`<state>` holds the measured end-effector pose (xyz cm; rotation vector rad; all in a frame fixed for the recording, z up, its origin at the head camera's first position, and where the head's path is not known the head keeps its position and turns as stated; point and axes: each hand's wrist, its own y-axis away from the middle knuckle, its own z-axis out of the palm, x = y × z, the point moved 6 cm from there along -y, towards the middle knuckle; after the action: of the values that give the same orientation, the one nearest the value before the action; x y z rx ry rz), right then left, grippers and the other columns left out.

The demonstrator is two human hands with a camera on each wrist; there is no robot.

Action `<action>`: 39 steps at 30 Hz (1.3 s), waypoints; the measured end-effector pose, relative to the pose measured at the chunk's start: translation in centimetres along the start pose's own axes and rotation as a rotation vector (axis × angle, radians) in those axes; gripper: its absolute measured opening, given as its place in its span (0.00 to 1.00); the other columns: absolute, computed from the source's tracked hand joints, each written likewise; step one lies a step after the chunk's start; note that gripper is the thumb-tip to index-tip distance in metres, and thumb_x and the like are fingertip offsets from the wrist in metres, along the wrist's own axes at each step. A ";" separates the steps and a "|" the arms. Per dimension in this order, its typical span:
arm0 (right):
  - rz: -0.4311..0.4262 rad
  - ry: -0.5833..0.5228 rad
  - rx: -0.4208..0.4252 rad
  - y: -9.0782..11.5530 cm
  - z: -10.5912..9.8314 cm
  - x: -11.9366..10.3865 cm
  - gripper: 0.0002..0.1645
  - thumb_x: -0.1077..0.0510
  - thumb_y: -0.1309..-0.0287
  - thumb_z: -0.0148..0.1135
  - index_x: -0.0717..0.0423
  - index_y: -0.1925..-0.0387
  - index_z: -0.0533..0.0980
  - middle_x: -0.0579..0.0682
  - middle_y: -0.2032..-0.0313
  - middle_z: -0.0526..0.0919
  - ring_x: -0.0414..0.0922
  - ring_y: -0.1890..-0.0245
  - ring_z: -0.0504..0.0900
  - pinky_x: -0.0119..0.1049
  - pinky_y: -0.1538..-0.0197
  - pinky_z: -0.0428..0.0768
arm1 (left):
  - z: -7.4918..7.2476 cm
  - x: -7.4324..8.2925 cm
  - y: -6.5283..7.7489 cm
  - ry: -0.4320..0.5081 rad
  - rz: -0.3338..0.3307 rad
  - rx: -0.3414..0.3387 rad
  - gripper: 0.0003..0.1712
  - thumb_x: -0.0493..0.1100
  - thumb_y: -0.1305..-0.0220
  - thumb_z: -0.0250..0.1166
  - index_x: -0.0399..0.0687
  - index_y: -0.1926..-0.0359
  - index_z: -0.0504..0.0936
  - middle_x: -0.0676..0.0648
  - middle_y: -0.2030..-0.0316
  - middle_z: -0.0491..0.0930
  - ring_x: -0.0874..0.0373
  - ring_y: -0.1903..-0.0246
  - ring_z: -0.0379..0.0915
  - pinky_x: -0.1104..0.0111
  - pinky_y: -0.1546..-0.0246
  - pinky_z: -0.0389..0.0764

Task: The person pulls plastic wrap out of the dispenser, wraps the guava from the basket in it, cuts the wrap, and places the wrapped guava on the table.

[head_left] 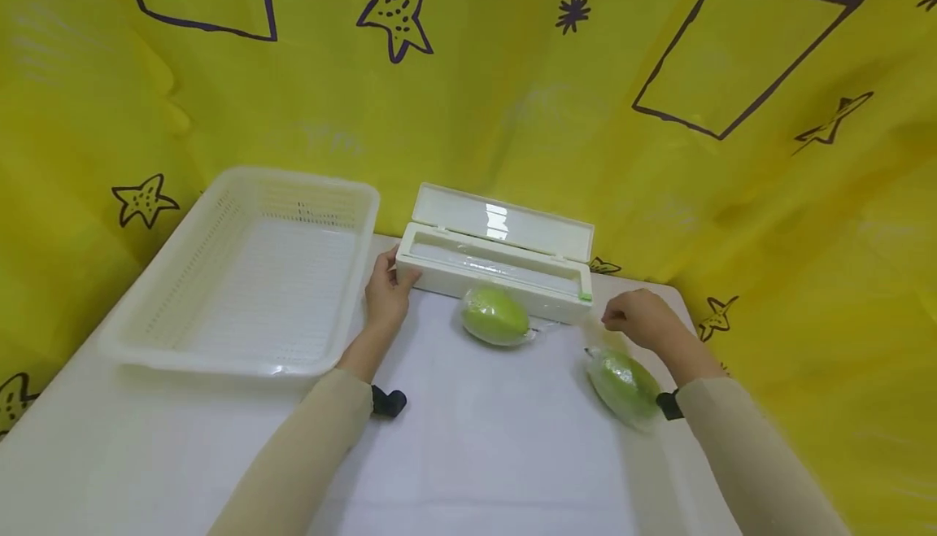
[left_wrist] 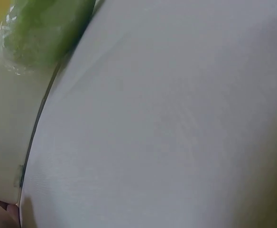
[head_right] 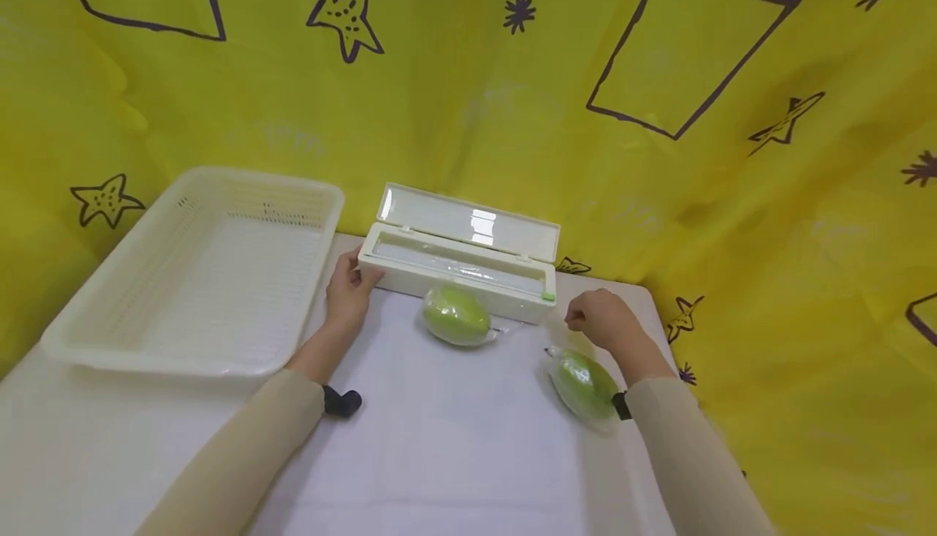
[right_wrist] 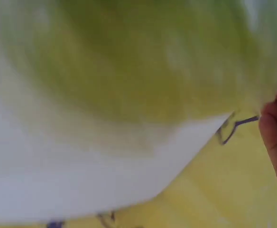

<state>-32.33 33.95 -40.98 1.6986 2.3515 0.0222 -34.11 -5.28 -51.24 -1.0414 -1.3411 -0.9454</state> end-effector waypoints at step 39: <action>-0.101 -0.141 0.207 0.9 2.4 -11.3 0.08 0.52 0.47 0.74 0.47 0.67 0.82 0.49 0.60 0.78 0.47 0.61 0.79 0.43 0.59 0.80 | 5.4 5.1 8.4 -0.525 0.324 -0.529 0.35 0.51 0.46 0.76 0.51 0.37 0.77 0.43 0.35 0.69 0.45 0.37 0.68 0.51 0.37 0.71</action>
<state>-27.70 23.39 -41.09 1.6061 2.3989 -0.3583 -27.43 2.57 -46.67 -1.9536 -1.2985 -0.8236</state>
